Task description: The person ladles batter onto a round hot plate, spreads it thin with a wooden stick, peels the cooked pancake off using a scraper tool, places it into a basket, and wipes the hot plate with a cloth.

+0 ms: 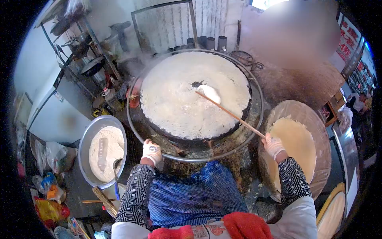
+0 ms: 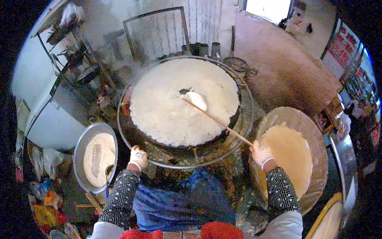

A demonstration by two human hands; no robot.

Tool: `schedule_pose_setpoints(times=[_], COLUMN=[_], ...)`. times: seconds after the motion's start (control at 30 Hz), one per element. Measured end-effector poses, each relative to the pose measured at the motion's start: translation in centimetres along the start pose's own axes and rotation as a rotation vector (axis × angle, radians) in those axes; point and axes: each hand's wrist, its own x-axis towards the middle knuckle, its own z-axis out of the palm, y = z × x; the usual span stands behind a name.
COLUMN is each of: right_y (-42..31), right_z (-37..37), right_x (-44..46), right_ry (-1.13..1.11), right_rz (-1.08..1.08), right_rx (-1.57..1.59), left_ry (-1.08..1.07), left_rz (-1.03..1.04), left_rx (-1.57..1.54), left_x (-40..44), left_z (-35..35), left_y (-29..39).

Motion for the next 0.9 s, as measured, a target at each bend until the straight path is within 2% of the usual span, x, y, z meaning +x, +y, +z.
schedule_pose_setpoints(times=[0.07,0.2,0.33,0.37,0.4,0.43,0.47,0.57,0.63,0.7,0.77,0.8,0.87,0.9], right_y=[-0.1,-5.3,-11.4,-13.7,-15.8,-16.8,-17.4,-18.7,-19.7,-20.6,-21.1,-21.3,-20.8,-20.8], right_z=[0.2,-3.1,-4.8,-5.6,-6.0,-4.7,-3.4,-2.1,-3.5,-4.2,-4.7,-4.5,-3.3,-4.1], right_x=[1.8,5.9,6.8,5.0,2.7,0.7,-1.2,-6.1,-8.2,-9.2,-8.6,-8.6,-7.9,-7.5], right_ry=[0.032,0.024,-0.289,-0.256,-0.224,-0.073,0.084,-0.084,-0.087,-0.106,-0.191,-0.240,-0.233,-0.254], right_rz=[0.004,0.013,0.029,0.051,0.071,-0.014,-0.104,0.188,0.360,0.507,0.457,0.436,0.387,0.368], right_rx=[-0.014,-0.074,0.078,0.237,0.394,0.674,0.950,1.472,1.696,1.843,1.874,1.890,1.899,1.890], left_ry=[-0.027,-0.064,-0.072,-0.132,-0.032,0.069,0.063,0.084,-0.070,-0.073,-0.034,-0.119,-0.075,-0.192], left_rz=[0.023,0.032,0.021,0.027,-0.044,-0.113,-0.065,0.059,-0.003,0.002,0.016,0.031,-0.004,0.005], left_rx=[0.071,0.120,0.263,0.278,0.003,-0.272,-0.152,0.203,0.175,0.173,0.137,0.112,0.054,-0.005], left_x=[0.9,3.1,5.4,5.9,7.0,8.8,9.5,11.6,6.0,5.6,3.4,2.1,0.7,-0.8], left_z=[0.3,1.3,3.0,2.8,5.0,9.1,10.2,13.7,3.2,3.6,1.5,-0.6,-0.7,-3.3], left_y=[-2.4,-6.4,-8.9,-9.2,-9.8,-10.6,-11.0,-11.6,-9.6,-8.3,-6.6,-5.4,-1.8,0.5])
